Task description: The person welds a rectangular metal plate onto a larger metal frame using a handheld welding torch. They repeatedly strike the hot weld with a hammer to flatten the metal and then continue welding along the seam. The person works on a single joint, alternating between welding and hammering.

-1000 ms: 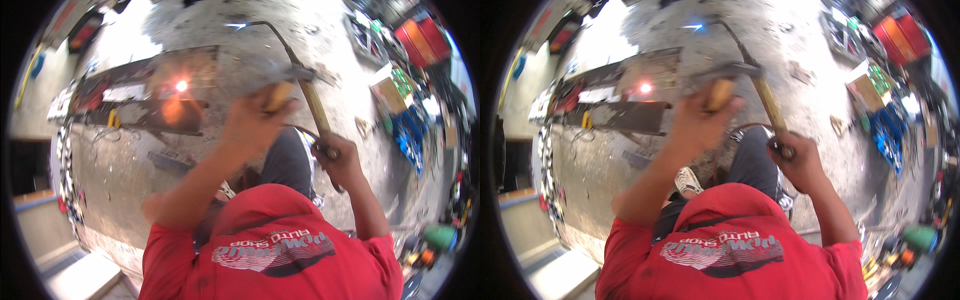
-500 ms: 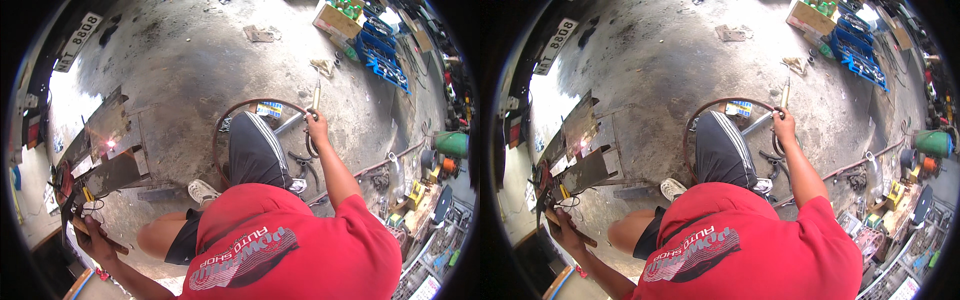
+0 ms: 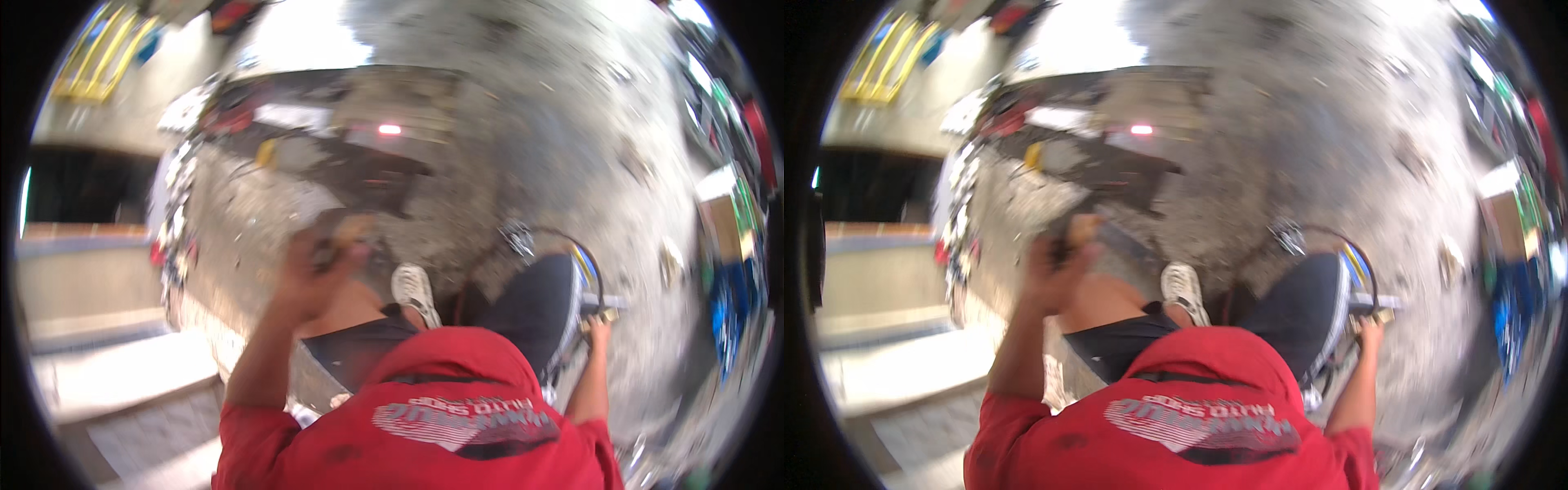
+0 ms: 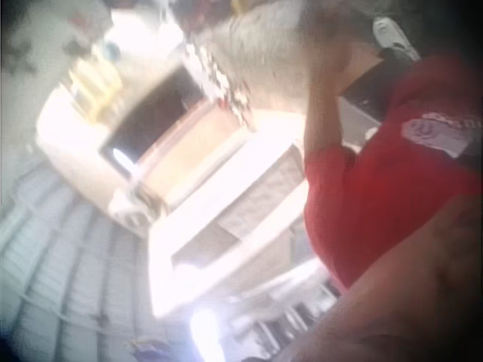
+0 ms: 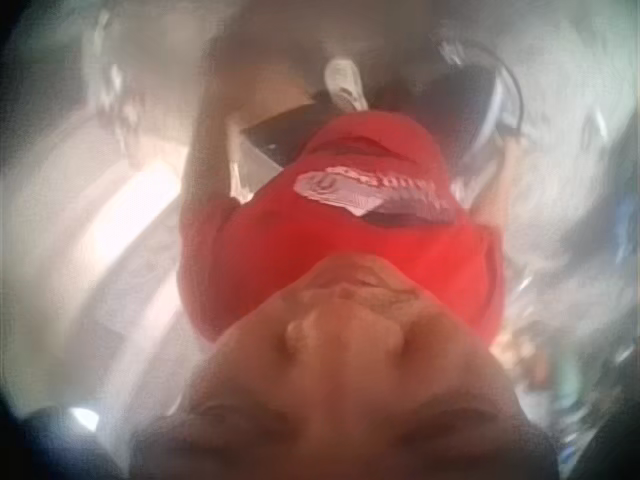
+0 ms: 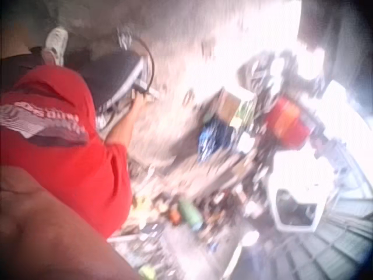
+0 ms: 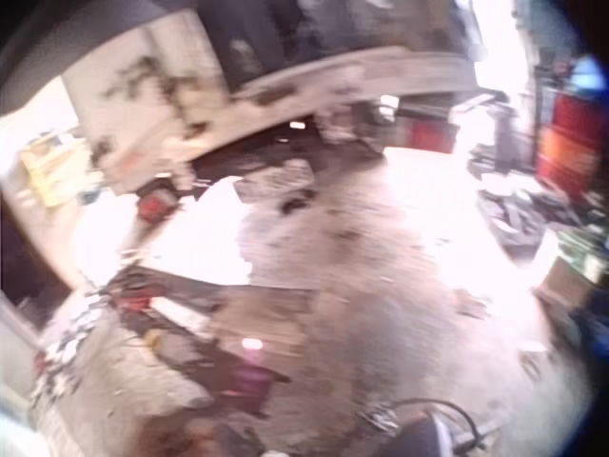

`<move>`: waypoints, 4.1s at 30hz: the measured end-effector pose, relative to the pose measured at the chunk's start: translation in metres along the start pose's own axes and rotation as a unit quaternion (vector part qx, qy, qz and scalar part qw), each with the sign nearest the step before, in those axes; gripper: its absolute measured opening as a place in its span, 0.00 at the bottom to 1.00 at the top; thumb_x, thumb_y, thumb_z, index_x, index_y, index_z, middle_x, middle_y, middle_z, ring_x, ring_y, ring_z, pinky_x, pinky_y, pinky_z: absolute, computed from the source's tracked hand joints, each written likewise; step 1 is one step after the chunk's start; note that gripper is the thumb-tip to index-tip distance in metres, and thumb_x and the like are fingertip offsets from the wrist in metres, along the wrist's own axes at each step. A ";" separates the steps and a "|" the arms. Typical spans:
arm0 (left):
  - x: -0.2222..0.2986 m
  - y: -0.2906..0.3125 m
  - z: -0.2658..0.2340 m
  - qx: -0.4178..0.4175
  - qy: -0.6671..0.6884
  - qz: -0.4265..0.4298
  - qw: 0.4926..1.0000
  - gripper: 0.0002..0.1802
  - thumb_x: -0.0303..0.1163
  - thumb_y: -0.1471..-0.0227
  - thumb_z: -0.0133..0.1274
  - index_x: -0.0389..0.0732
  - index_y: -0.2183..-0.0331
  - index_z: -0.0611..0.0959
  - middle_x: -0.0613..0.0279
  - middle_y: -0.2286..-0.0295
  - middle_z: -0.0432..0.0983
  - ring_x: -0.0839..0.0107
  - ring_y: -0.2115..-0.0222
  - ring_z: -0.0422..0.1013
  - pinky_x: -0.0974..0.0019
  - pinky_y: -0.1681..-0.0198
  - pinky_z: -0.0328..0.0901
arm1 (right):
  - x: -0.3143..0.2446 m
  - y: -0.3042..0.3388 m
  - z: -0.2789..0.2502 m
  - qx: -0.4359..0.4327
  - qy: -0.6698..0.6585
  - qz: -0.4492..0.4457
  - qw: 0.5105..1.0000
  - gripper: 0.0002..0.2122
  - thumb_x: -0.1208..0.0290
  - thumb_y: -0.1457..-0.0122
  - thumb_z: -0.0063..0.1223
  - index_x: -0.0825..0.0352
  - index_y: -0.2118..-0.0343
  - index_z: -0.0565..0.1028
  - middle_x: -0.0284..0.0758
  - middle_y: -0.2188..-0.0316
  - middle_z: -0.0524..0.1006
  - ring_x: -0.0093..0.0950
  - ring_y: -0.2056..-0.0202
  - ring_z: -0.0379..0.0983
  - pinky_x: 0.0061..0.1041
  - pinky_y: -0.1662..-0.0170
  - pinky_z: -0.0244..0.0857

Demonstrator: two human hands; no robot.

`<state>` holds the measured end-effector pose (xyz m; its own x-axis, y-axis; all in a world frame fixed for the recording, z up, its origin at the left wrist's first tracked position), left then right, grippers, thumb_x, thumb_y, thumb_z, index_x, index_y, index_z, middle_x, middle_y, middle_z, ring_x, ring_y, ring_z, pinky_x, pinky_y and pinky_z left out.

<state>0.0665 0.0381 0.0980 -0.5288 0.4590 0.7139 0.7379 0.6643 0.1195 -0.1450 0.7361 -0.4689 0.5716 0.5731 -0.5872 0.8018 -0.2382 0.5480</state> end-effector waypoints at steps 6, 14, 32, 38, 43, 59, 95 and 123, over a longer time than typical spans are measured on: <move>0.003 0.030 0.113 -0.096 0.163 0.040 0.981 0.42 0.47 0.38 0.72 0.36 0.32 0.76 0.42 0.48 0.85 0.60 0.46 0.81 0.55 0.42 0.75 | -0.288 0.112 -0.008 -0.161 0.003 -0.236 0.958 0.21 0.73 0.29 0.60 0.71 0.35 0.76 0.39 0.52 0.85 0.29 0.54 0.81 0.29 0.51 0.75; 0.049 0.033 0.181 -0.268 0.273 0.000 0.924 0.41 0.43 0.39 0.72 0.33 0.33 0.76 0.39 0.40 0.79 0.52 0.40 0.78 0.52 0.34 0.70 | -0.428 0.375 0.102 -0.597 -0.071 -0.359 0.715 0.21 0.79 0.38 0.69 0.72 0.42 0.81 0.37 0.47 0.84 0.31 0.43 0.80 0.32 0.42 0.76; 0.027 0.013 0.231 -0.278 0.145 0.328 0.891 0.38 0.49 0.43 0.72 0.46 0.36 0.84 0.46 0.37 0.78 0.43 0.37 0.70 0.43 0.29 0.63 | -0.385 0.353 0.143 -0.523 0.028 -0.412 0.746 0.23 0.70 0.37 0.66 0.64 0.38 0.78 0.45 0.42 0.81 0.39 0.41 0.80 0.41 0.36 0.74; 0.010 0.031 0.277 -0.429 0.164 0.241 0.855 0.45 0.60 0.39 0.67 0.45 0.31 0.79 0.42 0.36 0.76 0.41 0.34 0.68 0.42 0.27 0.61 | -0.360 0.359 0.110 -0.445 -0.107 -0.299 0.837 0.16 0.72 0.33 0.59 0.68 0.43 0.81 0.42 0.45 0.84 0.37 0.44 0.82 0.39 0.40 0.76; -0.013 0.059 0.243 -0.493 0.063 0.131 0.858 0.50 0.65 0.40 0.66 0.44 0.28 0.76 0.39 0.35 0.75 0.40 0.33 0.69 0.42 0.28 0.63 | -0.343 0.378 0.053 -0.296 -0.074 0.034 0.952 0.09 0.78 0.45 0.68 0.70 0.61 0.83 0.36 0.67 0.84 0.32 0.64 0.82 0.34 0.59 0.76; -0.110 0.333 -0.301 -0.154 -0.092 -0.257 0.950 0.26 0.44 0.37 0.66 0.41 0.43 0.87 0.42 0.51 0.88 0.47 0.54 0.86 0.51 0.47 0.78 | -0.393 0.508 -0.090 -0.326 0.397 -0.227 0.828 0.14 0.63 0.38 0.64 0.65 0.54 0.87 0.42 0.72 0.86 0.32 0.75 0.83 0.36 0.71 0.75; -0.477 -0.253 -0.919 -0.213 -0.312 -0.164 0.911 0.32 0.37 0.47 0.72 0.49 0.40 0.86 0.47 0.47 0.86 0.47 0.43 0.80 0.49 0.37 0.74 | -0.784 0.893 0.535 -0.310 0.305 -0.255 0.863 0.19 0.58 0.40 0.69 0.66 0.51 0.86 0.50 0.56 0.87 0.54 0.51 0.84 0.48 0.48 0.77; -0.703 -0.777 -0.751 -0.230 -0.484 0.224 0.814 0.15 0.31 0.31 0.49 0.45 0.46 0.81 0.56 0.45 0.81 0.53 0.39 0.73 0.45 0.40 0.70 | -1.026 0.906 0.957 -0.114 0.172 -0.142 0.968 0.41 0.76 0.42 0.64 0.65 0.24 0.62 0.58 0.33 0.68 0.59 0.33 0.69 0.46 0.30 0.67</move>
<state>0.1803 -1.2436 0.0217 -0.0809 0.9923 -0.0943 0.9089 0.1122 0.4015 0.1621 -0.8183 0.0600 0.2104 0.8271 -0.5212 0.8365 0.1236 0.5338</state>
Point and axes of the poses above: each hand's wrist, its own y-axis away from the middle knuckle, its own z-axis out of the palm, x = y × z, the point moved 9 cm from there along -y, towards the middle knuckle
